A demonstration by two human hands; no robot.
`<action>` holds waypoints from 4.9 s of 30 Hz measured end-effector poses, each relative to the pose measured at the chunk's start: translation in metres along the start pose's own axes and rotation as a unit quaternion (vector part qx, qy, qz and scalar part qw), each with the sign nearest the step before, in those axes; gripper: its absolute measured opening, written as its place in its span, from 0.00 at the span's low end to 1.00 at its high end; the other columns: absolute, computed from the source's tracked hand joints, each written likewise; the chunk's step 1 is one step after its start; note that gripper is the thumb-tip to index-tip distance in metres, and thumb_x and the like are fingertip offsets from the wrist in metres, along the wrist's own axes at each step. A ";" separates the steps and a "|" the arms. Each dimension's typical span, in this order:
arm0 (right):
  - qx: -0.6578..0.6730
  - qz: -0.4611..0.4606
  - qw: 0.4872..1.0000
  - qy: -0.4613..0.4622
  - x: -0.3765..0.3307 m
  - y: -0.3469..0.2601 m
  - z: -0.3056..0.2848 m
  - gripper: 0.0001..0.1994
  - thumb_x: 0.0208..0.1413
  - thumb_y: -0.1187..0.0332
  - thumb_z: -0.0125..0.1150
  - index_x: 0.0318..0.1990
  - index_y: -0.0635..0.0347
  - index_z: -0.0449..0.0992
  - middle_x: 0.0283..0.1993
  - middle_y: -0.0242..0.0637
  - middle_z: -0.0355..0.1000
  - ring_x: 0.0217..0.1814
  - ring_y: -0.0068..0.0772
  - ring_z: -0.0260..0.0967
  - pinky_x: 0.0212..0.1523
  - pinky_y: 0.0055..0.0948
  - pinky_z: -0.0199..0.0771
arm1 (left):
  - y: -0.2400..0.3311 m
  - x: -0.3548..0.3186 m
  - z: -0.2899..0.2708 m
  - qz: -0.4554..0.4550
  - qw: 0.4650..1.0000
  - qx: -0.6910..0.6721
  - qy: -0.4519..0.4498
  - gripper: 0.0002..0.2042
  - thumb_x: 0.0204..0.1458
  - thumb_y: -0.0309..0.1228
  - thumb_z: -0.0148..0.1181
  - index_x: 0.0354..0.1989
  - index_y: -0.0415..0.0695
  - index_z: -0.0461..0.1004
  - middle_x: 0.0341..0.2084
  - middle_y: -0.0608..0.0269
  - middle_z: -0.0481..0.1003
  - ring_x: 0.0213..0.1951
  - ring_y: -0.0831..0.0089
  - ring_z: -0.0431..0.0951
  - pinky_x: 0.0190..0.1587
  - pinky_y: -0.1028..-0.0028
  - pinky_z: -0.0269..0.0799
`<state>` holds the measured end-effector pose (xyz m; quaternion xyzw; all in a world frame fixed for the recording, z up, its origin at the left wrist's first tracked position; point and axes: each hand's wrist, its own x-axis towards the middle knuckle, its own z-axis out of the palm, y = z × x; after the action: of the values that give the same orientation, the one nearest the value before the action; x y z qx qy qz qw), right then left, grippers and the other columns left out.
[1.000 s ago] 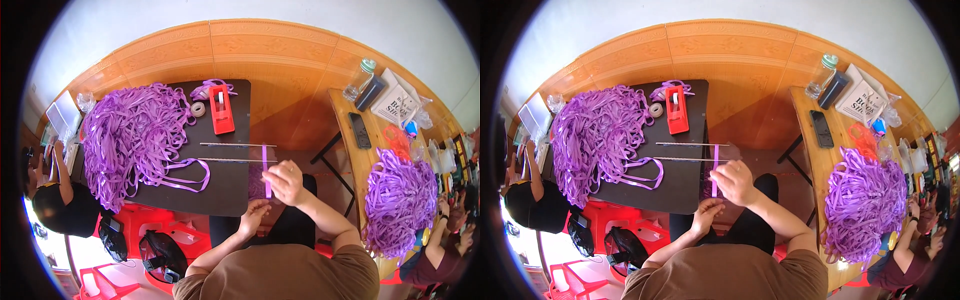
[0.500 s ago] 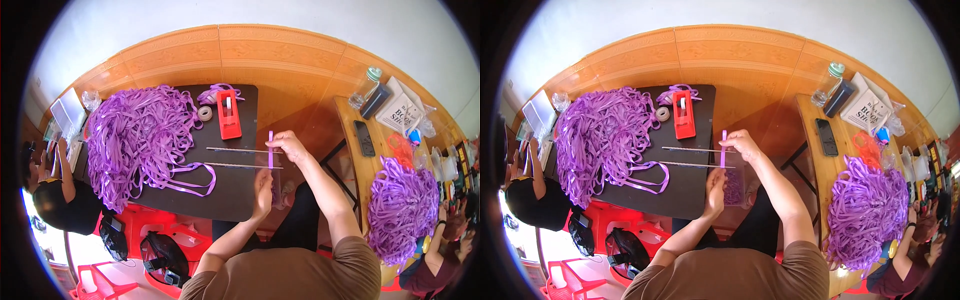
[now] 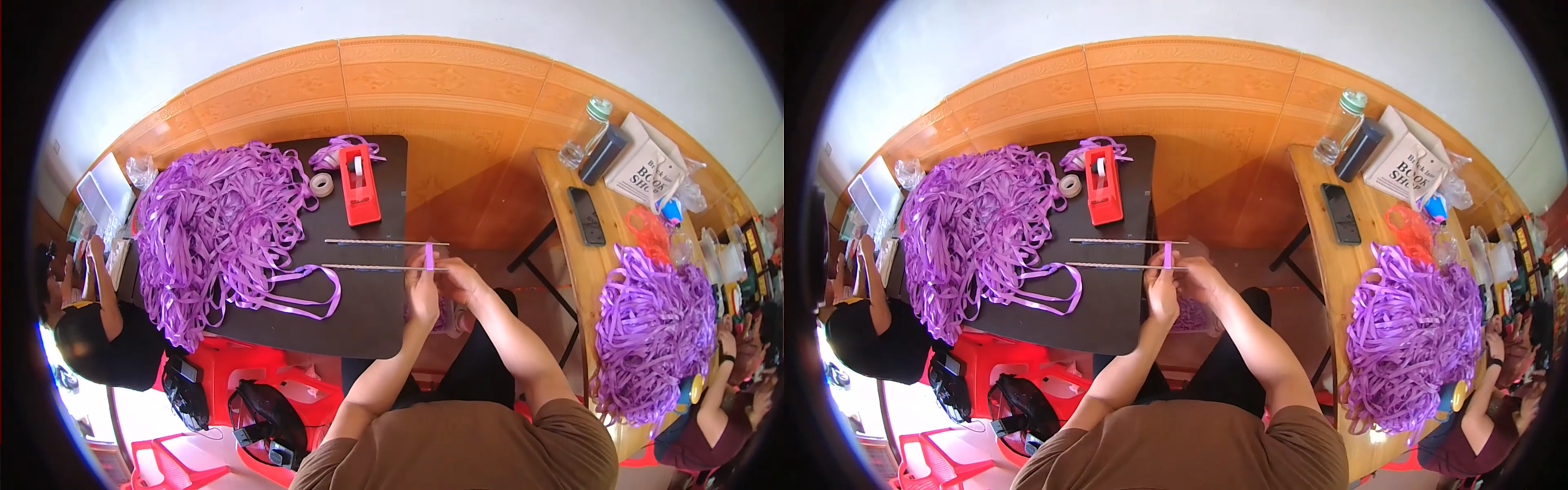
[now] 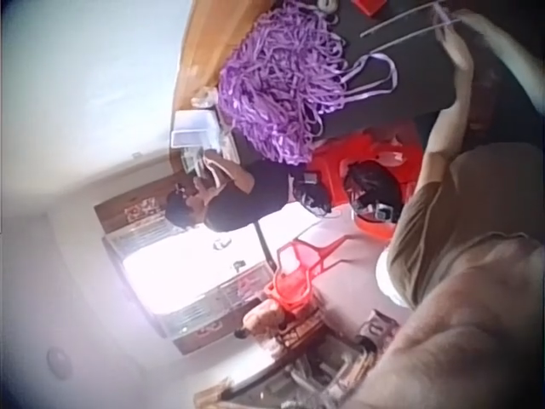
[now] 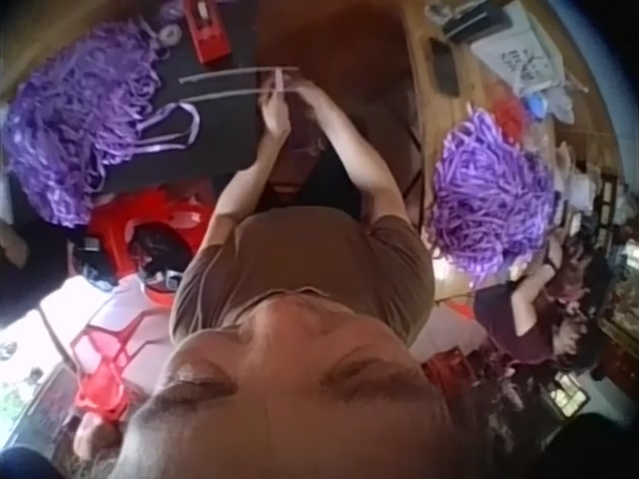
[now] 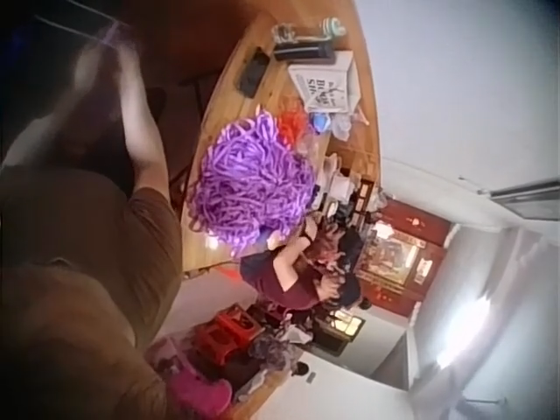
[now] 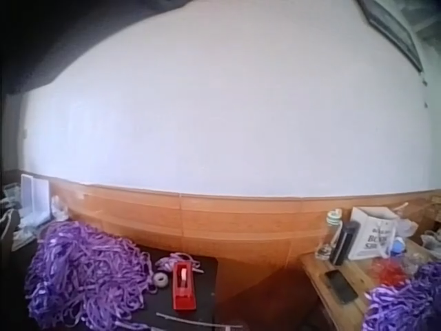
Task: Wrap purple ribbon strips around parallel metal rods to assemble decorations.
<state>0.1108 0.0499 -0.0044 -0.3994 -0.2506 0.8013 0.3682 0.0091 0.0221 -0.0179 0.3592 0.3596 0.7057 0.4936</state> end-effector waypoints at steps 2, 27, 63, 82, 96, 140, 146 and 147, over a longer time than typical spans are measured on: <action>-0.020 -0.063 0.998 0.014 -0.025 -0.003 0.012 0.08 0.54 0.74 0.53 0.41 0.64 0.74 0.39 0.38 0.74 0.40 0.32 0.72 0.45 0.32 0.72 | 0.034 -0.009 0.014 -0.091 0.990 -0.102 0.025 0.09 0.57 0.25 0.51 0.45 0.42 0.75 0.39 0.64 0.76 0.35 0.78 0.75 0.39 0.81 0.69; 0.016 -0.234 0.971 0.034 -0.058 0.021 0.061 0.05 0.57 0.74 0.55 0.34 0.64 0.77 0.27 0.31 0.74 0.26 0.18 0.69 0.27 0.15 0.67 | 0.103 -0.035 0.034 -0.219 0.952 -0.184 0.109 0.10 0.60 0.36 0.48 0.28 0.47 0.70 0.22 0.75 0.64 0.26 0.83 0.61 0.30 0.81 0.56; -0.228 -0.266 0.925 0.143 0.099 -0.091 0.162 0.09 0.45 0.68 0.66 0.20 0.65 0.76 0.23 0.38 0.73 0.26 0.24 0.67 0.30 0.26 0.67 | 0.147 -0.011 -0.005 -0.433 0.832 -0.335 -0.086 0.44 0.56 0.60 0.39 0.66 0.30 0.38 0.61 0.51 0.54 0.62 0.58 0.55 0.65 0.61 0.44; -0.210 -0.304 0.921 0.121 0.040 -0.072 0.190 0.05 0.52 0.74 0.61 0.26 0.64 0.76 0.24 0.29 0.69 0.27 0.17 0.61 0.31 0.21 0.60 | 0.151 -0.012 -0.004 -0.428 0.833 -0.345 -0.064 0.35 0.60 0.56 0.35 0.59 0.33 0.57 0.57 0.50 0.63 0.60 0.57 0.61 0.63 0.58 0.52; -0.437 -0.275 0.823 0.237 0.047 -0.060 0.153 0.06 0.45 0.71 0.66 0.24 0.64 0.78 0.32 0.41 0.72 0.35 0.34 0.68 0.37 0.34 0.65 | 0.150 -0.013 -0.002 -0.417 0.837 -0.344 -0.081 0.37 0.59 0.58 0.36 0.59 0.32 0.56 0.54 0.54 0.63 0.57 0.62 0.62 0.61 0.63 0.53; -0.738 -0.185 0.649 -0.020 -0.029 -0.108 0.069 0.17 0.47 0.56 0.65 0.15 0.56 0.71 0.26 0.31 0.70 0.42 0.38 0.62 0.42 0.48 0.57 | 0.145 -0.015 -0.003 -0.419 0.859 -0.288 -0.068 0.39 0.58 0.57 0.41 0.61 0.29 0.51 0.57 0.50 0.57 0.61 0.55 0.56 0.59 0.63 0.52; -0.802 -0.154 0.566 0.109 -0.039 -0.098 0.098 0.13 0.38 0.57 0.64 0.14 0.55 0.73 0.19 0.32 0.70 0.41 0.41 0.63 0.40 0.46 0.56 | 0.145 -0.014 -0.004 -0.425 0.857 -0.281 -0.078 0.40 0.59 0.55 0.38 0.67 0.32 0.37 0.64 0.53 0.51 0.61 0.58 0.57 0.59 0.64 0.52; -0.805 -0.182 0.547 0.139 -0.041 -0.096 0.098 0.11 0.36 0.59 0.62 0.14 0.55 0.75 0.17 0.33 0.70 0.40 0.41 0.64 0.39 0.45 0.56 | 0.145 -0.014 -0.003 -0.425 0.857 -0.281 -0.079 0.40 0.59 0.55 0.38 0.67 0.32 0.37 0.64 0.53 0.51 0.61 0.58 0.57 0.59 0.64 0.52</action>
<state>0.0838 0.0649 0.1352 -0.5811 -0.8036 0.1140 0.0604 -0.0540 -0.0288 0.1037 0.0718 0.2236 0.4682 0.8519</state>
